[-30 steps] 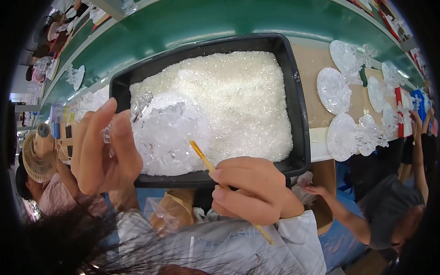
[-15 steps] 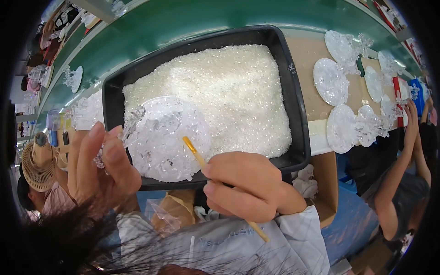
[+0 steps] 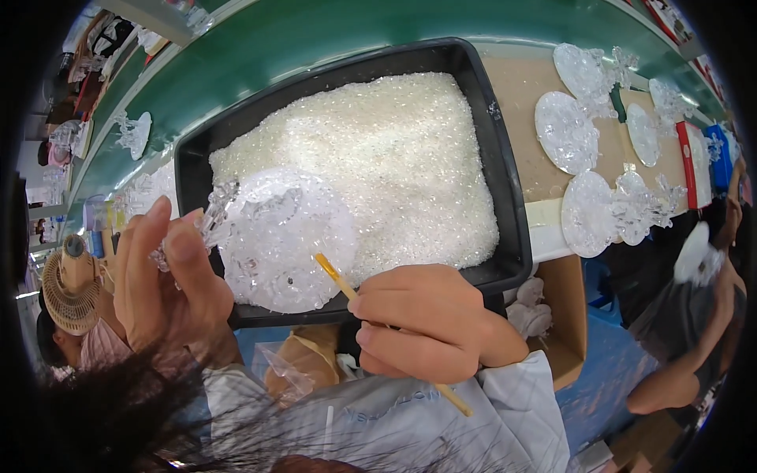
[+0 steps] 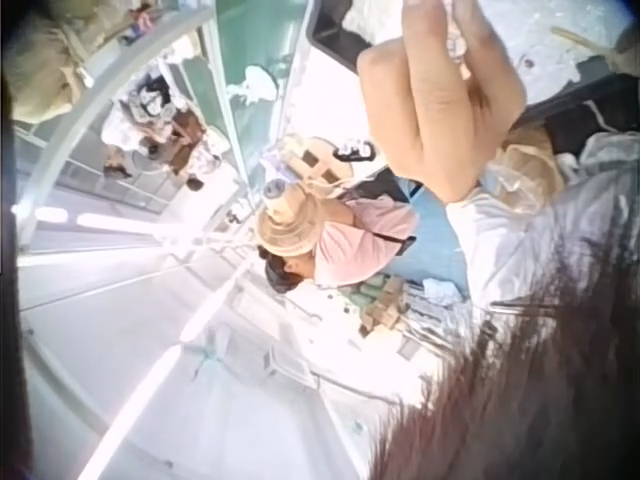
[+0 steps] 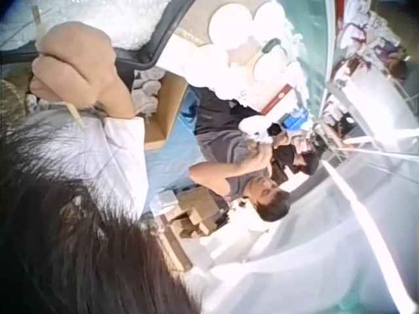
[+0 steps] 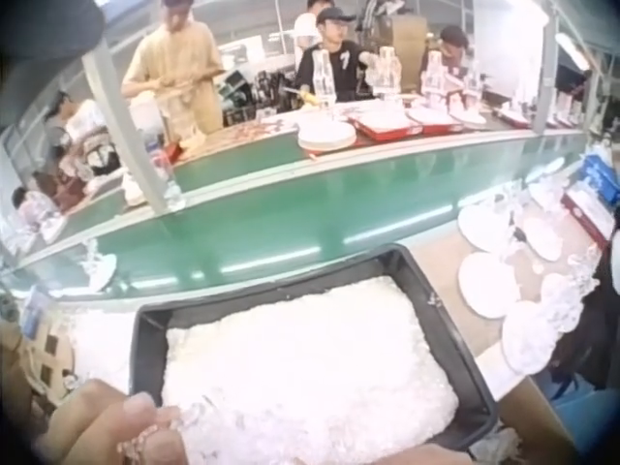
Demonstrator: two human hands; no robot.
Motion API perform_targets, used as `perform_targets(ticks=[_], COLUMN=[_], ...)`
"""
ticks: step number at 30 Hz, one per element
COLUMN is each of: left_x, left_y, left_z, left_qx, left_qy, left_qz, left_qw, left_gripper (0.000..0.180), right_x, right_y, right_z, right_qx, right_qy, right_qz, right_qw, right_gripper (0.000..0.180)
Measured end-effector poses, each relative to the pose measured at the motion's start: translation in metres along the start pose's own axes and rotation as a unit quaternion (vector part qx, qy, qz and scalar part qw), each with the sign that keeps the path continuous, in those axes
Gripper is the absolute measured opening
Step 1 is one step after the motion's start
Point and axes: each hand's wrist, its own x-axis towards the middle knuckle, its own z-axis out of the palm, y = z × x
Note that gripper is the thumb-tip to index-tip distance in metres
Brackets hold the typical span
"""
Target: Applying glue and decorative particles to crystal-like ornament pieces on an assembly line.
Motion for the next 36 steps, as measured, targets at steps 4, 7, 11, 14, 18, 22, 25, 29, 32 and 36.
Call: perform_targets(ticks=[4, 7, 11, 14, 18, 22, 25, 29, 32, 36], left_x=[0.001, 0.000, -0.008, -0.010, -0.002, -0.008, -0.010, -0.011, -0.007, -0.013], left_y=[-0.006, -0.002, 0.004, 0.004, -0.004, 0.003, 0.003, -0.010, -0.010, -0.013], left_z=[0.006, 0.003, 0.001, 0.001, 0.007, 0.004, 0.002, 0.011, 0.012, 0.014], left_qx=[-0.025, -0.031, -0.002, -0.009, -0.065, -0.039, -0.047, -0.094, -0.095, -0.109], left_qy=[0.030, 0.031, 0.013, 0.005, 0.061, 0.022, 0.020, 0.073, 0.084, 0.080], left_qz=[0.034, 0.014, -0.070, -0.081, 0.023, -0.073, -0.081, -0.001, 0.003, 0.000], left_qw=[0.999, 0.999, 0.997, 0.997, 0.996, 0.996, 0.995, 0.993, 0.992, 0.991], left_gripper=[0.022, 0.022, 0.026, 0.027, 0.025, 0.029, 0.031, 0.024, 0.023, 0.021], right_x=[-0.001, 0.004, 0.001, 0.001, 0.001, -0.002, -0.001, -0.003, 0.002, -0.008], right_y=[-0.001, -0.004, -0.004, -0.001, 0.000, 0.002, 0.001, 0.005, -0.001, 0.000], right_z=[-0.001, -0.005, -0.006, -0.004, -0.007, -0.002, -0.005, -0.005, -0.012, -0.005], right_qx=[-0.002, 0.000, 0.031, 0.032, 0.053, 0.067, 0.084, 0.106, 0.076, 0.040], right_qy=[-0.007, -0.026, -0.039, -0.038, -0.046, -0.009, -0.014, -0.054, -0.046, 0.043], right_qz=[0.006, 0.019, 0.032, 0.031, 0.022, 0.015, 0.008, 0.012, -0.006, 0.001], right_qw=[1.000, 0.999, 0.998, 0.998, 0.997, 0.998, 0.996, 0.993, 0.996, 0.998], right_gripper=[0.022, 0.023, 0.025, 0.026, 0.027, 0.024, 0.023, 0.027, 0.029, 0.029])
